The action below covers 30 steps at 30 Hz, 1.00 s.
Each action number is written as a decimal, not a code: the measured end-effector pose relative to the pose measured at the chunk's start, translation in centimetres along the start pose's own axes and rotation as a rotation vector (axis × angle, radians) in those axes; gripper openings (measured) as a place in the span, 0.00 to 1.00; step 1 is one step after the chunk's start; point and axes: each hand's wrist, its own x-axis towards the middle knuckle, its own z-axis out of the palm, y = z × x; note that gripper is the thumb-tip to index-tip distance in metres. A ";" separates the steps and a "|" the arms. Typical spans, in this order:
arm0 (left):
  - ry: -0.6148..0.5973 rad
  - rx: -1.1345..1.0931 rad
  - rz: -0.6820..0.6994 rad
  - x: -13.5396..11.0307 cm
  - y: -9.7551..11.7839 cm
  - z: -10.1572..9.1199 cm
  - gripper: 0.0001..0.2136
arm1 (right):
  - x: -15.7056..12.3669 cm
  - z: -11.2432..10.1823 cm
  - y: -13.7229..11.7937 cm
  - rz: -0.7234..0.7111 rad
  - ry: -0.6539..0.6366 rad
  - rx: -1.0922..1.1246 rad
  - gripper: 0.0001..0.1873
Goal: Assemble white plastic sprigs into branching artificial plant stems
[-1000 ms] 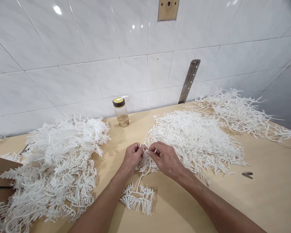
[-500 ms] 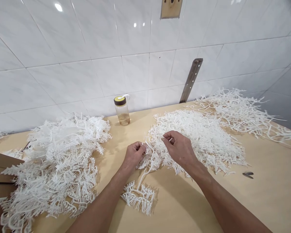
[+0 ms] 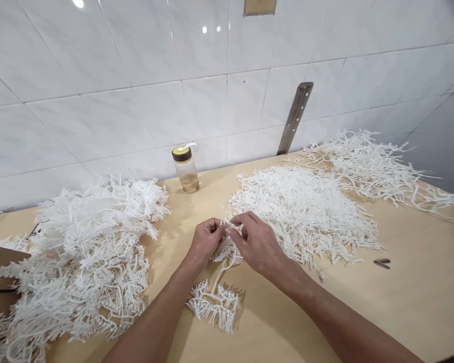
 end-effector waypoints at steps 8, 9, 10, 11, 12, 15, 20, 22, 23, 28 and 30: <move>-0.063 -0.031 -0.034 0.0 0.3 -0.1 0.17 | -0.1 0.4 0.6 0.030 -0.040 -0.002 0.04; -0.068 -0.029 -0.034 0.0 0.3 -0.1 0.17 | -0.1 0.4 0.7 0.039 -0.032 0.015 0.05; -0.073 -0.026 -0.032 0.0 0.3 -0.1 0.17 | 0.0 0.4 0.7 0.045 -0.027 0.030 0.05; -0.077 -0.023 -0.030 0.0 0.2 -0.1 0.17 | 0.0 0.4 0.7 0.048 -0.025 0.041 0.05; -0.079 -0.019 -0.029 0.0 0.2 -0.1 0.17 | 0.1 0.5 0.7 0.046 -0.024 0.048 0.05; -0.062 -0.006 -0.023 0.0 0.1 -0.1 0.16 | 0.1 0.5 0.5 0.037 -0.027 0.057 0.05; 0.016 -0.038 -0.006 0.1 0.0 -0.1 0.17 | 0.1 0.5 0.4 0.097 -0.030 0.072 0.04; -0.022 -0.056 -0.013 0.2 0.0 -0.2 0.17 | 0.2 0.5 0.6 0.162 -0.042 0.094 0.04; -0.052 -0.063 -0.021 0.2 0.0 -0.3 0.18 | 0.3 0.5 0.7 0.192 -0.049 0.104 0.04; -0.090 -0.109 -0.053 0.2 0.2 -0.4 0.19 | 0.6 0.3 1.0 0.322 -0.105 0.175 0.08; -0.061 -0.128 -0.040 0.2 0.1 -0.4 0.18 | 0.6 0.3 1.0 0.356 -0.126 0.223 0.09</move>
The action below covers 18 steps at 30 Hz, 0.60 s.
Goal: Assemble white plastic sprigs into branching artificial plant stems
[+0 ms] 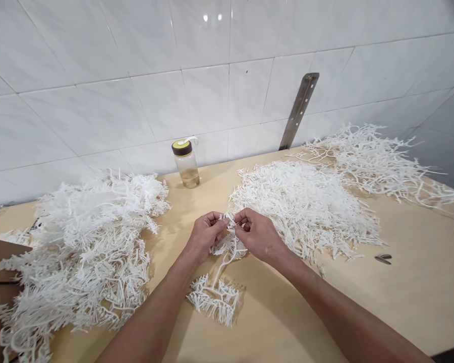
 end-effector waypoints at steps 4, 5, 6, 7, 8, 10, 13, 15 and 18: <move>0.034 0.003 0.045 0.0 -0.4 0.1 0.17 | 0.2 0.0 -0.2 0.027 -0.041 0.061 0.08; 0.041 0.019 0.060 0.1 -0.6 0.1 0.16 | 0.2 0.0 -0.2 0.035 -0.050 0.067 0.08; 0.050 0.039 0.079 0.1 -0.7 0.1 0.16 | 0.3 -0.1 -0.2 0.041 -0.060 0.073 0.07; 0.058 0.063 0.098 0.2 -0.9 0.1 0.15 | 0.3 -0.3 -0.3 0.043 -0.071 0.080 0.07; 0.063 0.091 0.117 0.3 -1.0 0.1 0.14 | 0.3 -0.5 -0.3 0.041 -0.081 0.088 0.07; 0.061 0.152 0.164 0.5 -1.2 0.0 0.12 | 0.4 -0.9 -0.3 0.028 -0.103 0.106 0.08; 0.042 0.241 0.276 0.8 -1.4 -0.2 0.09 | 0.4 -1.6 -0.6 0.023 -0.148 0.112 0.13; 0.029 0.298 0.338 0.8 -1.6 -0.4 0.07 | 0.4 -1.9 -0.7 0.034 -0.161 0.077 0.15; 0.002 0.366 0.360 0.7 -1.6 -0.6 0.08 | 0.6 -1.9 -0.9 0.015 -0.144 -0.020 0.16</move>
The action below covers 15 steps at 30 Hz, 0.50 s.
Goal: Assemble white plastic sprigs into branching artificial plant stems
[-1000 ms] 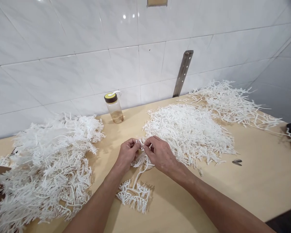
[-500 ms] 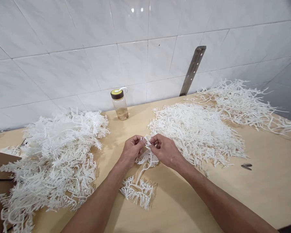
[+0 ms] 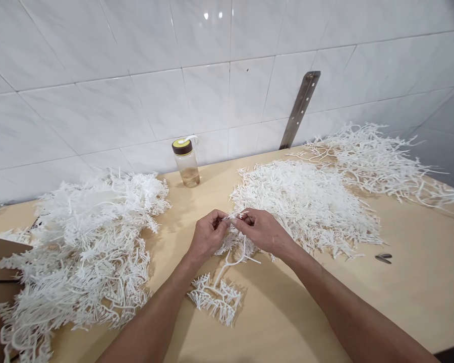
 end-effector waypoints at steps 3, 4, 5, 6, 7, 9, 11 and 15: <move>-0.014 0.013 -0.002 -0.1 0.1 -0.1 0.08 | 0.2 0.1 0.2 -0.034 -0.018 -0.048 0.16; -0.015 0.014 -0.006 0.0 0.1 -0.1 0.08 | 0.2 0.1 0.2 -0.034 -0.027 -0.058 0.16; -0.017 0.012 -0.009 0.0 0.2 -0.1 0.08 | 0.3 0.2 0.3 -0.030 -0.034 -0.070 0.15; -0.022 0.010 -0.011 0.0 0.3 -0.1 0.09 | 0.3 0.2 0.4 -0.023 -0.038 -0.085 0.15; -0.027 0.006 -0.013 0.0 0.3 -0.1 0.09 | 0.3 0.2 0.4 -0.016 -0.042 -0.099 0.15; -0.029 -0.004 -0.016 0.0 0.5 0.0 0.09 | 0.3 0.2 0.5 -0.013 -0.042 -0.118 0.16; -0.025 -0.013 -0.020 0.0 0.5 0.1 0.09 | 0.3 0.2 0.6 -0.022 -0.027 -0.133 0.19; -0.040 -0.010 -0.007 -0.1 0.4 0.0 0.09 | 0.4 0.3 0.9 -0.036 -0.004 -0.146 0.21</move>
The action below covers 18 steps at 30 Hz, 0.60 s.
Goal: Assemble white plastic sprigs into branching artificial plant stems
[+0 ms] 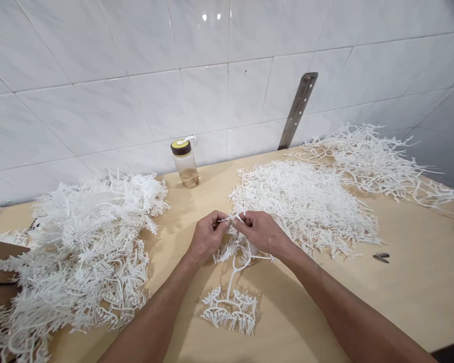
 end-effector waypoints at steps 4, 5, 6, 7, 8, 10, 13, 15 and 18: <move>-0.005 0.026 0.021 0.0 -0.3 -0.1 0.09 | 0.1 0.3 0.3 -0.014 -0.017 0.006 0.19; 0.010 0.016 0.026 0.1 -0.3 0.0 0.08 | 0.1 0.4 0.3 -0.015 -0.021 -0.003 0.19; 0.026 -0.003 0.028 0.1 -0.4 0.0 0.08 | 0.2 0.5 0.3 -0.014 -0.025 -0.013 0.19; 0.041 -0.027 0.025 0.2 -0.4 0.1 0.08 | 0.2 0.6 0.3 -0.009 -0.030 -0.021 0.18; 0.052 -0.055 0.017 0.2 -0.4 0.1 0.08 | 0.2 0.6 0.2 0.000 -0.034 -0.027 0.18; 0.065 -0.099 -0.009 0.3 -0.3 0.3 0.09 | 0.1 0.6 0.0 0.015 -0.042 -0.032 0.18; 0.081 -0.129 -0.050 0.2 -0.1 0.4 0.11 | 0.0 0.1 -0.3 0.018 -0.073 -0.019 0.18; 0.080 -0.134 -0.067 0.1 0.1 0.5 0.12 | -0.1 -0.4 -0.5 0.010 -0.100 -0.006 0.17; 0.073 -0.120 -0.048 -0.1 0.2 0.5 0.11 | -0.1 -1.1 -0.7 -0.013 -0.071 -0.015 0.20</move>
